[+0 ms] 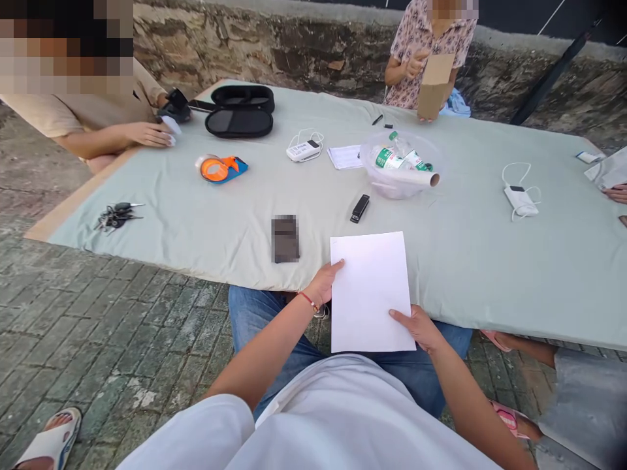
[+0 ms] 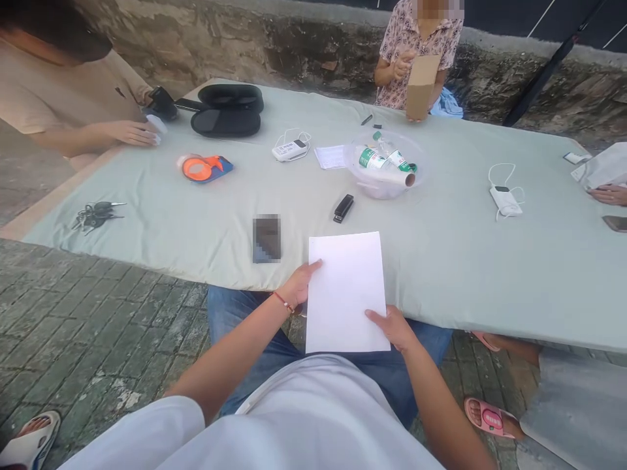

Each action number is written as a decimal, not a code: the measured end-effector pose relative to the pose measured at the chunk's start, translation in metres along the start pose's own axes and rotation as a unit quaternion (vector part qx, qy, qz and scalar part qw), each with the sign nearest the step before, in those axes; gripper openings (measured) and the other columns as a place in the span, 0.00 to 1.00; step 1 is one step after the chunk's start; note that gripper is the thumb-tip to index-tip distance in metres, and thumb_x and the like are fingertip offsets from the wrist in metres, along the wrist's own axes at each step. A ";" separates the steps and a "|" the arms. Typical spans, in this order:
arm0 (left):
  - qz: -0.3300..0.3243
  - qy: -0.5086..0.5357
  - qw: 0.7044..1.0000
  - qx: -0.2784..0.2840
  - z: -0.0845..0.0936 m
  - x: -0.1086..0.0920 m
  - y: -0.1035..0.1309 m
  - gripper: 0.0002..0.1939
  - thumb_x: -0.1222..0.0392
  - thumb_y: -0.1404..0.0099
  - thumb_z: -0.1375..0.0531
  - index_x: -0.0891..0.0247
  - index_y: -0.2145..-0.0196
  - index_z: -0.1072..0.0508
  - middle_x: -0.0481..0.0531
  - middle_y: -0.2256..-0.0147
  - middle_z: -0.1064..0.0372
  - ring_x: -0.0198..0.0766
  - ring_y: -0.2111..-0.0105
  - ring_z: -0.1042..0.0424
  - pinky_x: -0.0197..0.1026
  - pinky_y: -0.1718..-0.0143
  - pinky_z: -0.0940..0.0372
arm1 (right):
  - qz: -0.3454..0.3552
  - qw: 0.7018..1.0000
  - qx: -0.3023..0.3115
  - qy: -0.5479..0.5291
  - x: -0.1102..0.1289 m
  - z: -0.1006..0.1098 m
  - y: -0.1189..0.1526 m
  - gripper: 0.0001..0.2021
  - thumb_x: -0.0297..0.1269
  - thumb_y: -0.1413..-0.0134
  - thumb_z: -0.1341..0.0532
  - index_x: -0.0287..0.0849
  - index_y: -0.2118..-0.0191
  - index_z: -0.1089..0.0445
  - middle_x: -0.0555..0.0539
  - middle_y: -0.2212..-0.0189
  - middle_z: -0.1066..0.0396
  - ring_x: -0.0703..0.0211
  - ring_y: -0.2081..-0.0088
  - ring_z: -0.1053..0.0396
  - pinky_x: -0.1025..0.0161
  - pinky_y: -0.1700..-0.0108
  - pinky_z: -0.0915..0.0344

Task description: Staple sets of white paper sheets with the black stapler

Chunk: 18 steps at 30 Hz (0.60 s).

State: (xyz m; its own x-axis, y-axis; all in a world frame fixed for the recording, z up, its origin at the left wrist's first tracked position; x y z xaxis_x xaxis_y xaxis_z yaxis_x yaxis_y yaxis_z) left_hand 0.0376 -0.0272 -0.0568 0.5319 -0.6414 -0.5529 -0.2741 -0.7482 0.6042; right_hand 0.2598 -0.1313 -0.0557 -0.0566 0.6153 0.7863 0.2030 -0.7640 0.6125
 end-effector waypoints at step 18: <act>0.033 -0.077 0.991 0.104 -0.043 0.005 -0.015 0.17 0.55 0.38 0.35 0.70 0.56 0.26 0.65 0.60 0.23 0.48 0.62 0.22 0.50 0.55 0.29 | 0.317 0.733 -0.095 0.594 0.232 -0.046 -0.079 0.24 0.42 0.30 0.57 0.38 0.39 0.37 0.38 0.41 0.33 0.44 0.39 0.39 0.45 0.38 0.45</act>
State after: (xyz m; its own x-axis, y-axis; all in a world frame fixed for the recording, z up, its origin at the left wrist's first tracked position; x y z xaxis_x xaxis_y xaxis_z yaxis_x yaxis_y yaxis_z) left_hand 0.0789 -0.0115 -0.0434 0.3835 -0.6968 -0.6061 -0.4721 -0.7120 0.5197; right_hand 0.1860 0.0629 0.0816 -0.8437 -0.3926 0.3661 0.4234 -0.9059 0.0043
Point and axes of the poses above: each hand's wrist, its own y-axis away from the middle knuckle, its own z-axis out of the back of the hand, x = y × z, the point moved 9 cm from there along -y, towards the middle knuckle
